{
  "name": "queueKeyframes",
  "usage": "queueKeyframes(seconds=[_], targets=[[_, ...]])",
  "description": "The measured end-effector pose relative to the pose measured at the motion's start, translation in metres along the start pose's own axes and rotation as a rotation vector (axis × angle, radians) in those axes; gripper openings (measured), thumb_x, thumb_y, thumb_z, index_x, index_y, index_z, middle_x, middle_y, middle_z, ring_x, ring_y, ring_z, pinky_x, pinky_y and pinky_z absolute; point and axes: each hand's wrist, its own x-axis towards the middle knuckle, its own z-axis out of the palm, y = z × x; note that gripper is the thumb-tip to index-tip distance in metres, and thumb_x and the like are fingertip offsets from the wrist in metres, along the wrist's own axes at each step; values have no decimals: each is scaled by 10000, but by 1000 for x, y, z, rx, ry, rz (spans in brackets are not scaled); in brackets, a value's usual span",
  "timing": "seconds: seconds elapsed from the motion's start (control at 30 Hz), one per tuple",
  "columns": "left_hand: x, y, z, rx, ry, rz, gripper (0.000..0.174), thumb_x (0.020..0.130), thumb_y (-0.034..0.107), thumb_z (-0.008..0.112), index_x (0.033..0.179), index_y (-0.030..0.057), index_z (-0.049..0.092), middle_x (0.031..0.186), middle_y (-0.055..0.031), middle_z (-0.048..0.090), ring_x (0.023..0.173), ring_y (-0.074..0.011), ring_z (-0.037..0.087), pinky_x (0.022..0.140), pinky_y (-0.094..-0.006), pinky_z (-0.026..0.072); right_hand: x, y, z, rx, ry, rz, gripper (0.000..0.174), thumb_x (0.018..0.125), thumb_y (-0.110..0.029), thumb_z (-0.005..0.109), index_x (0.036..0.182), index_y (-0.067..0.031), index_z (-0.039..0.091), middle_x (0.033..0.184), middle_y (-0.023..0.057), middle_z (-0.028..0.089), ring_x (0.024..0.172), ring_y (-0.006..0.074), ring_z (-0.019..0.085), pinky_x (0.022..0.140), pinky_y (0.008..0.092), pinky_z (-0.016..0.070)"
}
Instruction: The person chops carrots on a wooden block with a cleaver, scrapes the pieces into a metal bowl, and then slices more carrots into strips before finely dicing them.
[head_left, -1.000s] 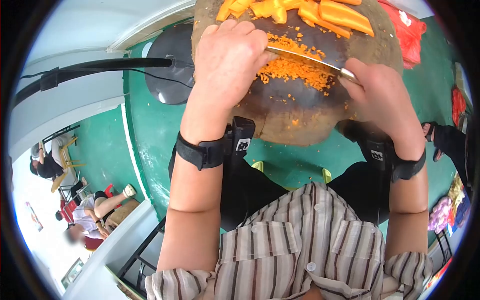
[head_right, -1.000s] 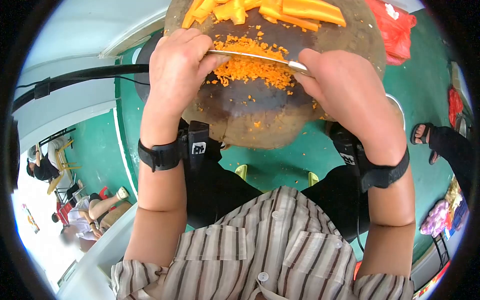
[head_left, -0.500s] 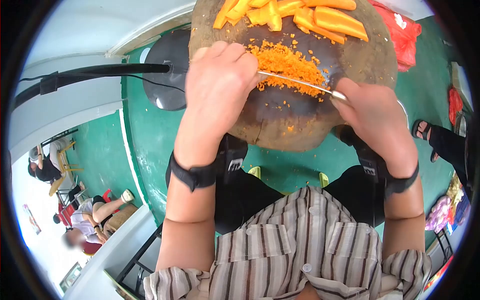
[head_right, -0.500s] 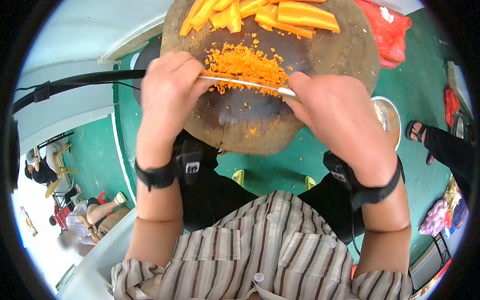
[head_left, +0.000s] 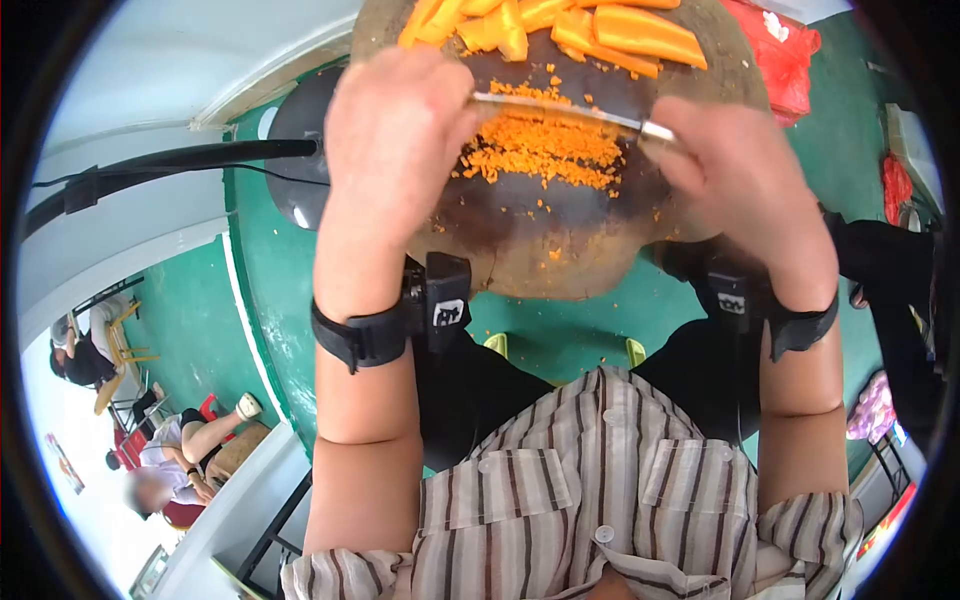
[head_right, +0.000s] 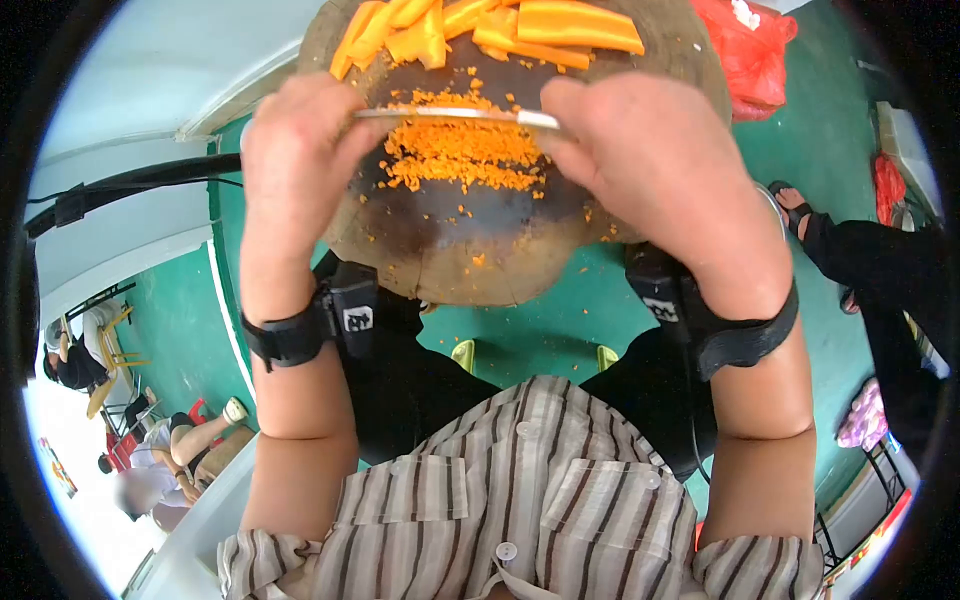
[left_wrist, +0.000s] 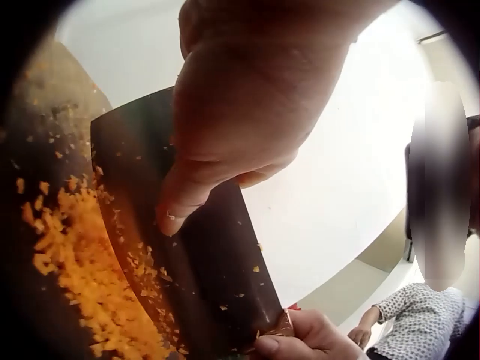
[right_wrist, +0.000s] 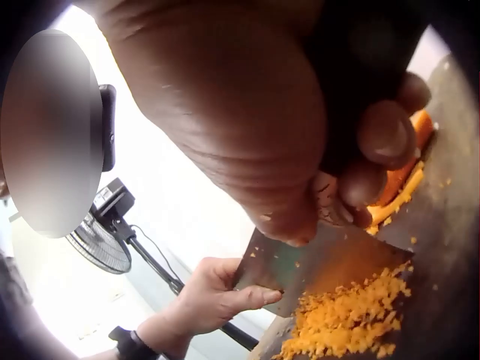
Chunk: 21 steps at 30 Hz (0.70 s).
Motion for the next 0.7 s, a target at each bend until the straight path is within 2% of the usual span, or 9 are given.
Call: queueKeyframes(seconds=[0.03,0.17,0.3,0.4,0.47,0.53,0.63,0.7], targets=[[3,-1,1,8,14,-4,186,647,178,728,645,72,575,699,-68,561,737,-264,568,630,-389,438,2,2,2,-8,75,-50,179,793,-205,616,797,-38,551,680,153,586,720,348,595,639,453,476],[3,-10,22,-23,-33,-6,194,633,168,732,653,64,569,698,-67,565,742,-268,566,623,-398,437,11,9,14,3,44,-49,167,793,-199,614,818,-39,576,702,152,597,740,345,600,651,443,479],[2,-4,5,-22,16,-12,198,628,167,735,656,62,570,702,-69,566,757,-272,569,636,-396,442,7,2,7,8,3,2,157,790,-191,616,812,-41,577,702,151,597,739,342,600,657,438,479],[-1,-4,18,-41,-8,-34,196,623,159,738,658,66,569,699,-62,565,743,-266,566,634,-391,439,8,7,14,-9,101,-69,158,782,-189,619,796,-42,564,690,149,587,727,340,597,650,441,474],[-3,-4,14,-34,-18,-19,199,612,157,742,664,71,570,697,-61,562,734,-263,565,636,-393,439,6,7,12,-6,10,-51,169,778,-195,625,788,-44,550,689,144,582,725,335,594,641,443,470],[-5,2,5,-43,11,-43,205,606,169,747,656,74,573,686,-64,553,733,-261,566,635,-387,443,1,4,8,8,18,-38,178,794,-208,617,831,-51,541,691,139,581,722,335,592,630,439,467],[-10,-5,17,17,11,15,203,601,168,740,638,89,557,676,-40,539,727,-243,564,614,-372,435,9,9,24,-29,115,-157,187,800,-221,615,842,-55,540,687,140,580,719,340,593,625,439,468],[-11,-2,13,-7,27,5,197,604,167,735,642,94,556,676,-40,538,727,-242,563,607,-371,431,3,4,16,16,-4,-40,185,806,-229,613,839,-63,539,682,142,579,712,345,595,619,442,469]])
